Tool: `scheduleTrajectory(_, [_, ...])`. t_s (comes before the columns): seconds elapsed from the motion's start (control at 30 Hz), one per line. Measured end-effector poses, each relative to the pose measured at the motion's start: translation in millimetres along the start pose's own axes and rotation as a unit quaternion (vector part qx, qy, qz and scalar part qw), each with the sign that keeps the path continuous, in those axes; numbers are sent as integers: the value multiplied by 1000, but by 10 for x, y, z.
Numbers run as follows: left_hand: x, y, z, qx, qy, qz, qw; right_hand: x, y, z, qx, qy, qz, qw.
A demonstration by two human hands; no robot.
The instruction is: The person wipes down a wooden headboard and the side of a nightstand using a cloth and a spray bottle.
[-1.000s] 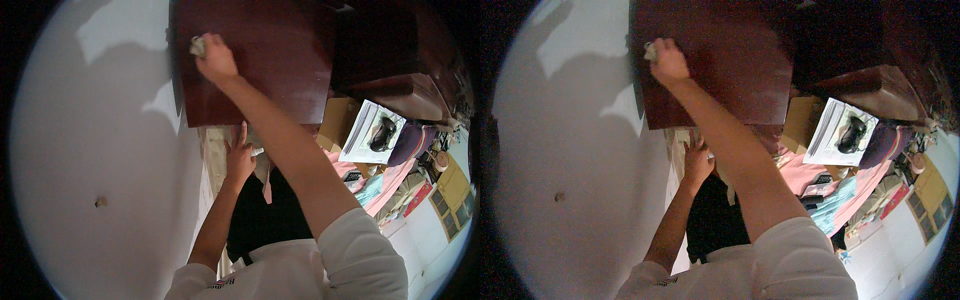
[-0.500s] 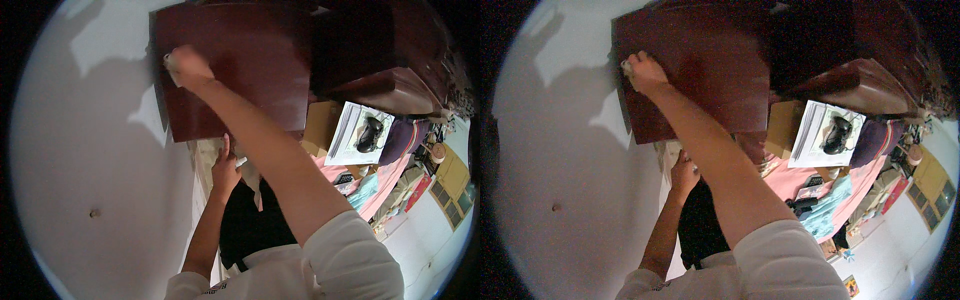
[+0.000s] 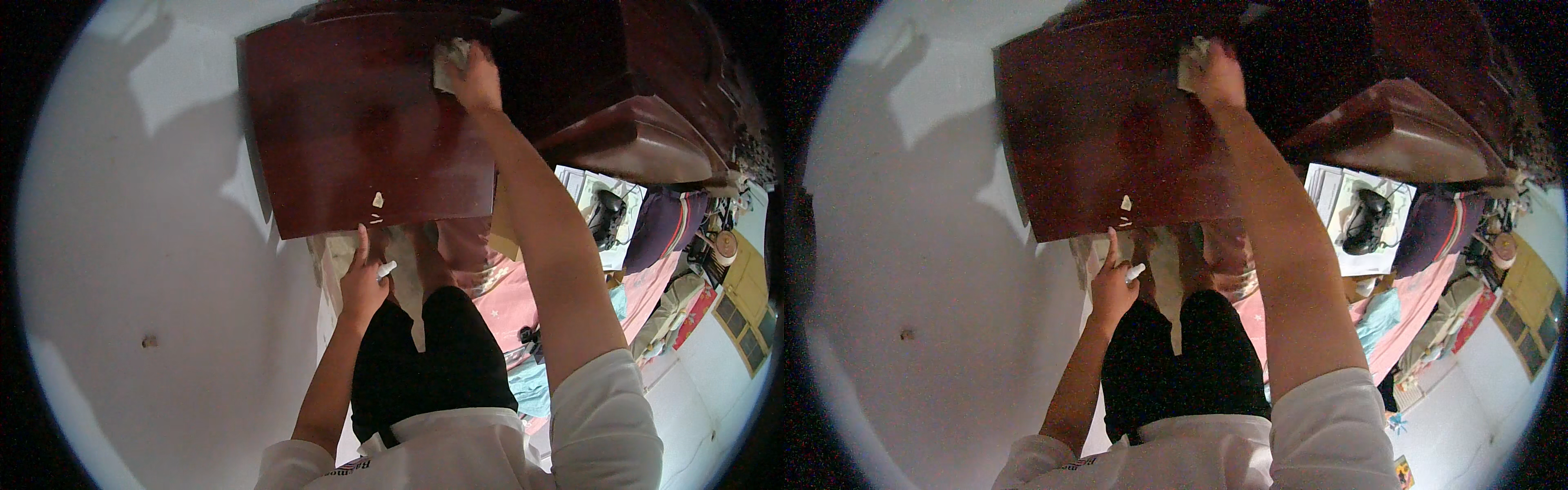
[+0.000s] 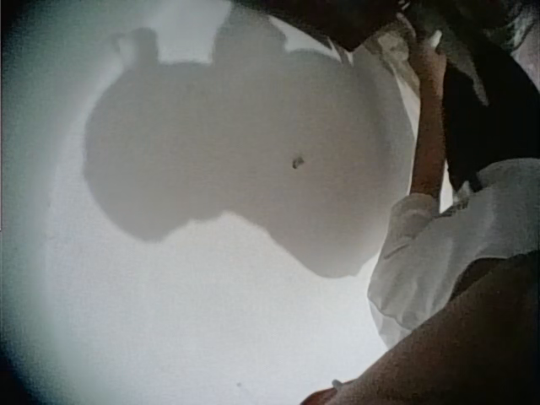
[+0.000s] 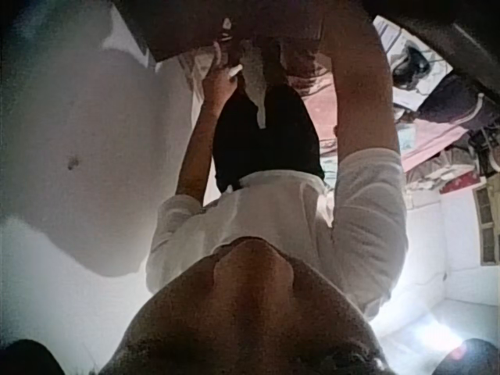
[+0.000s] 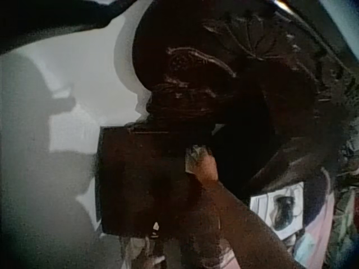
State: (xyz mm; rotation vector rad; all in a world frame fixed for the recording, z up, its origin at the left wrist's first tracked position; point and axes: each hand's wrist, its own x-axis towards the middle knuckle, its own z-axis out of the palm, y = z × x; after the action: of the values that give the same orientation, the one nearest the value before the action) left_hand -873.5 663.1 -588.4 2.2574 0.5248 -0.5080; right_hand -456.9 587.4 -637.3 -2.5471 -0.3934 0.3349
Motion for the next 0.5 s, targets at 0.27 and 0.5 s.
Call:
scheduleTrajectory(0.27, [31,62,2,-24,-13,-26,999,170,724,-143,-90,146,-3,985])
scheduleTrajectory(0.5, [8,-38,27,-34,-22,-24,999,205,278,16,-12,158,60,986])
